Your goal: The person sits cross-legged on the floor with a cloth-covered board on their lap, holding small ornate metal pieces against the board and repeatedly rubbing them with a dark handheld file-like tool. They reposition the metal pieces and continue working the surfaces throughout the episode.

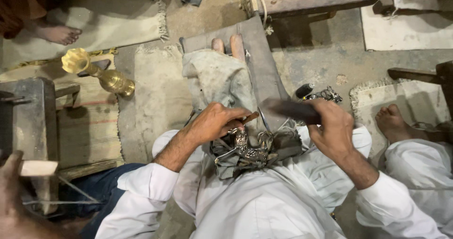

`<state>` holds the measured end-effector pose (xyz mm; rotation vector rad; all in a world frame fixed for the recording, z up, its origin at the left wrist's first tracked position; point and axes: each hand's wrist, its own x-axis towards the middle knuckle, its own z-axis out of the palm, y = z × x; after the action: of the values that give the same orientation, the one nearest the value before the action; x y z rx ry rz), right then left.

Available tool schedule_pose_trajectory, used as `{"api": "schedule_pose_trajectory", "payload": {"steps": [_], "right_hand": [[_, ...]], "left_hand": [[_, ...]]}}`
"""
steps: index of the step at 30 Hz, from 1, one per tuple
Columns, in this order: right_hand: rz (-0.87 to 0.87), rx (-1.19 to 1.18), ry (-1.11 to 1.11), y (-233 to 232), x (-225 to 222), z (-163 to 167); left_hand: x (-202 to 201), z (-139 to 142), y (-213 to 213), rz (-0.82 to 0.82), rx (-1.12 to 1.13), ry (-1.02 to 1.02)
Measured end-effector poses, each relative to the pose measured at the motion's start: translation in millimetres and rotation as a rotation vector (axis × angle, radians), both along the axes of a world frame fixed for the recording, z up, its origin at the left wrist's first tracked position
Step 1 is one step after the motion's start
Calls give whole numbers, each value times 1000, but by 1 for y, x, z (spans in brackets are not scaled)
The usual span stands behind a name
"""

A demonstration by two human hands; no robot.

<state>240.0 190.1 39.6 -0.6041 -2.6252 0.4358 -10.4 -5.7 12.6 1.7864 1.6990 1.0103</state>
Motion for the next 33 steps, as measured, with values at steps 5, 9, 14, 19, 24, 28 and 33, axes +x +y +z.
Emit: {"api": "schedule_pose_trajectory", "payload": {"steps": [5, 9, 14, 19, 24, 28, 33], "right_hand": [[-29, -69, -35, -2, 1, 0], [-31, -14, -46, 1, 4, 1], [-21, 36, -55, 3, 6, 0], [-57, 43, -51, 2, 6, 0], [10, 131, -262, 6, 4, -1], [8, -91, -485, 17, 1, -4], [60, -453, -582, 30, -11, -9]], "left_hand": [[-1, 1, -2, 5, -48, -3], [0, 0, -3, -5, -12, -21], [-1, -1, -2, -17, 36, -27], [1, -2, -5, 29, -38, -61], [3, -9, -10, 120, 52, -48], [16, -23, -21, 513, 95, -350], [44, -40, -25, 735, 111, -607]]}}
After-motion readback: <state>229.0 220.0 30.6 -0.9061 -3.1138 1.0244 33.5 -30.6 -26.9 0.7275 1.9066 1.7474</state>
